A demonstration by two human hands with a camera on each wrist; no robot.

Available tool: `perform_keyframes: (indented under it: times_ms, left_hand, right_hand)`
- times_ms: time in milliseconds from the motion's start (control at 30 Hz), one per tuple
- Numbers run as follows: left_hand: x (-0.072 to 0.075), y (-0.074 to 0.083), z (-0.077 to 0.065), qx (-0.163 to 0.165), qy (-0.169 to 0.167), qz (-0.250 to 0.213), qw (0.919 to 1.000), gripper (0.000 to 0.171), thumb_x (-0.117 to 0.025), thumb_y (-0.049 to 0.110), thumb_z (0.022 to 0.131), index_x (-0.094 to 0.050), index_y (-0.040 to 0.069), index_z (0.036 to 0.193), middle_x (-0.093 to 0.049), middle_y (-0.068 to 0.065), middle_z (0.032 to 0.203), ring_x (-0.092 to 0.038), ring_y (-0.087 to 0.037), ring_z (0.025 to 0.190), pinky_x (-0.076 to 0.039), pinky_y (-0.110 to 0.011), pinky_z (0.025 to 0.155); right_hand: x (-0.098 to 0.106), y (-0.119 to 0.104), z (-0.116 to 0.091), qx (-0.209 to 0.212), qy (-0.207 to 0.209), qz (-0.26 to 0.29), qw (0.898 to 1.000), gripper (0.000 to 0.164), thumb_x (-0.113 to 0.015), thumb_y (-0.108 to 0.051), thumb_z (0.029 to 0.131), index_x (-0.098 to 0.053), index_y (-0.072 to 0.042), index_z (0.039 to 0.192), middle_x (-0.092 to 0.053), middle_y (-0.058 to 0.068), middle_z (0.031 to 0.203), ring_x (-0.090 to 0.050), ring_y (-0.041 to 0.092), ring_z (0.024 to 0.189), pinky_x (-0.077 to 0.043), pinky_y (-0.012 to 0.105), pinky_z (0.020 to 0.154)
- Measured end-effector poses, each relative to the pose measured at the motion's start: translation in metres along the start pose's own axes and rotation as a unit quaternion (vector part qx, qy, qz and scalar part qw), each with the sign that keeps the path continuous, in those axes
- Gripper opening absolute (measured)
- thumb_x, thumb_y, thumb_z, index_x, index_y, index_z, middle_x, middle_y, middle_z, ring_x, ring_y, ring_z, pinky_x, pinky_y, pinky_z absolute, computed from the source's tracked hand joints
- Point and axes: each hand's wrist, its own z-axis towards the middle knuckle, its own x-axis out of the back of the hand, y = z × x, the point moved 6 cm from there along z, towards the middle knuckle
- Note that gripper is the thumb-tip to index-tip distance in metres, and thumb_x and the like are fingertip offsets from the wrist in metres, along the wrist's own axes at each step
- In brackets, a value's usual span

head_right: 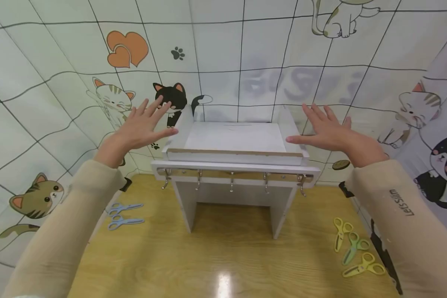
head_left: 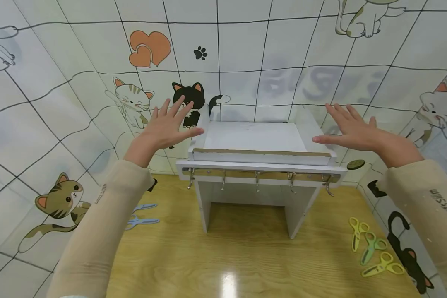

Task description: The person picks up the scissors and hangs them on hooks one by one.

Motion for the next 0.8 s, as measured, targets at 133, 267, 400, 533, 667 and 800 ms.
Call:
perform_keyframes:
  times_ms: [133,267,400,533,667,800]
  left_hand:
    - [0.001,0.003,-0.004,-0.007,0.006,0.007,0.9999,0.099,-0.030,0.087,0.086,0.001,0.031,0.161,0.012,0.001,0.170,0.009,-0.041,0.156,0.004,-0.067,0.123]
    - [0.003,0.008,-0.007,-0.018,0.010,0.007,0.9998,0.100,-0.031,0.087,0.086,0.000,0.030,0.162,0.011,0.001,0.170,0.008,-0.040,0.156,0.004,-0.066,0.123]
    - [0.005,0.014,-0.013,-0.032,0.019,0.010,0.9993,0.100,-0.033,0.088,0.085,0.000,0.031,0.161,0.009,0.002,0.170,0.006,-0.039,0.156,0.002,-0.065,0.124]
    - [0.006,0.019,-0.019,-0.045,0.028,0.016,0.9985,0.099,-0.035,0.086,0.086,-0.001,0.032,0.161,0.008,0.002,0.170,0.006,-0.038,0.157,0.001,-0.063,0.125]
    - [0.005,0.024,-0.024,-0.057,0.034,0.024,0.9975,0.099,-0.037,0.085,0.086,-0.002,0.031,0.162,0.008,0.002,0.170,0.006,-0.035,0.157,0.001,-0.062,0.125]
    - [0.005,0.030,-0.030,-0.072,0.040,0.031,0.9961,0.099,-0.040,0.083,0.087,-0.004,0.030,0.162,0.007,0.001,0.170,0.004,-0.036,0.157,0.000,-0.061,0.126]
  right_hand:
    - [0.000,0.001,0.000,-0.001,0.004,0.002,1.000,0.110,-0.049,-0.073,0.090,0.019,-0.020,0.158,0.023,0.018,0.164,0.024,0.048,0.149,0.010,0.088,0.100]
    - [0.001,0.002,-0.001,-0.002,0.010,0.003,1.000,0.110,-0.050,-0.072,0.090,0.018,-0.020,0.159,0.021,0.019,0.165,0.022,0.049,0.149,0.010,0.088,0.101]
    - [0.001,0.004,-0.004,-0.001,0.015,0.004,1.000,0.109,-0.049,-0.072,0.090,0.017,-0.020,0.159,0.019,0.019,0.165,0.021,0.050,0.149,0.009,0.089,0.100]
    - [0.002,0.006,-0.007,0.001,0.015,0.007,1.000,0.108,-0.049,-0.071,0.091,0.017,-0.020,0.159,0.019,0.020,0.165,0.020,0.050,0.149,0.009,0.089,0.100]
    - [0.002,0.008,-0.011,0.002,0.013,0.011,1.000,0.107,-0.049,-0.070,0.091,0.016,-0.020,0.159,0.017,0.021,0.165,0.019,0.051,0.149,0.009,0.089,0.100]
    - [0.001,0.012,-0.014,0.001,0.009,0.013,1.000,0.106,-0.048,-0.070,0.092,0.016,-0.020,0.159,0.017,0.022,0.165,0.019,0.051,0.149,0.009,0.089,0.100]
